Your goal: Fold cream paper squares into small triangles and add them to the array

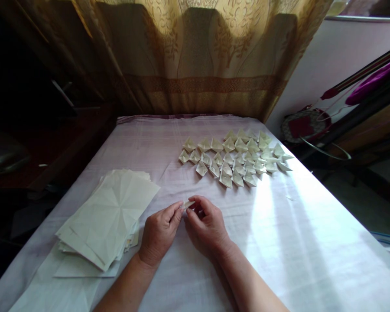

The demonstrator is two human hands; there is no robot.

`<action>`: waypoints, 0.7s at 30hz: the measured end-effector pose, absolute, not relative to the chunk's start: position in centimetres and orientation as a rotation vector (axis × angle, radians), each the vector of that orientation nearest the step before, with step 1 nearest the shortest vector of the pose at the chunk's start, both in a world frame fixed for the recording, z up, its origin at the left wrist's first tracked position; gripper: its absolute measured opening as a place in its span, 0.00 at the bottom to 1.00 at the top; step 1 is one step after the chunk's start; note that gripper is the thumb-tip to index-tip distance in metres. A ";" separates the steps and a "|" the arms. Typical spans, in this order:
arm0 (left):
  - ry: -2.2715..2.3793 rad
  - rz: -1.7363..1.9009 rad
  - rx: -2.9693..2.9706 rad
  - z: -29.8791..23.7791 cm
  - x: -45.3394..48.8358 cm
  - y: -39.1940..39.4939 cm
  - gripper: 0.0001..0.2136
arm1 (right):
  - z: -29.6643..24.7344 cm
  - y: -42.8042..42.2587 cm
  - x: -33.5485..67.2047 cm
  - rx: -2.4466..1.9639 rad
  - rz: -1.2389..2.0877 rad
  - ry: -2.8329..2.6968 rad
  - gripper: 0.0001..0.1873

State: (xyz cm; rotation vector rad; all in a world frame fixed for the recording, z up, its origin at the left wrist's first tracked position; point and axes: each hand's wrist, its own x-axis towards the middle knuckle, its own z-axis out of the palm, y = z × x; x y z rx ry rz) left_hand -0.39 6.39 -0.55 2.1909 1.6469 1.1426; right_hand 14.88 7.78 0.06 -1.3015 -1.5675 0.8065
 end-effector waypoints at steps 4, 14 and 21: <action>1.650 1.122 2.172 -0.5 -0.3 6.3 0.13 | 0.3 7.8 14.9 -1.314 0.836 -1.578 0.11; 1.667 1.108 2.141 -0.7 -0.4 6.4 0.12 | -0.4 7.9 15.0 -1.299 0.738 -1.630 0.12; 1.685 1.097 2.159 -0.8 -0.4 6.5 0.13 | -0.6 8.0 15.0 -1.282 0.681 -1.658 0.14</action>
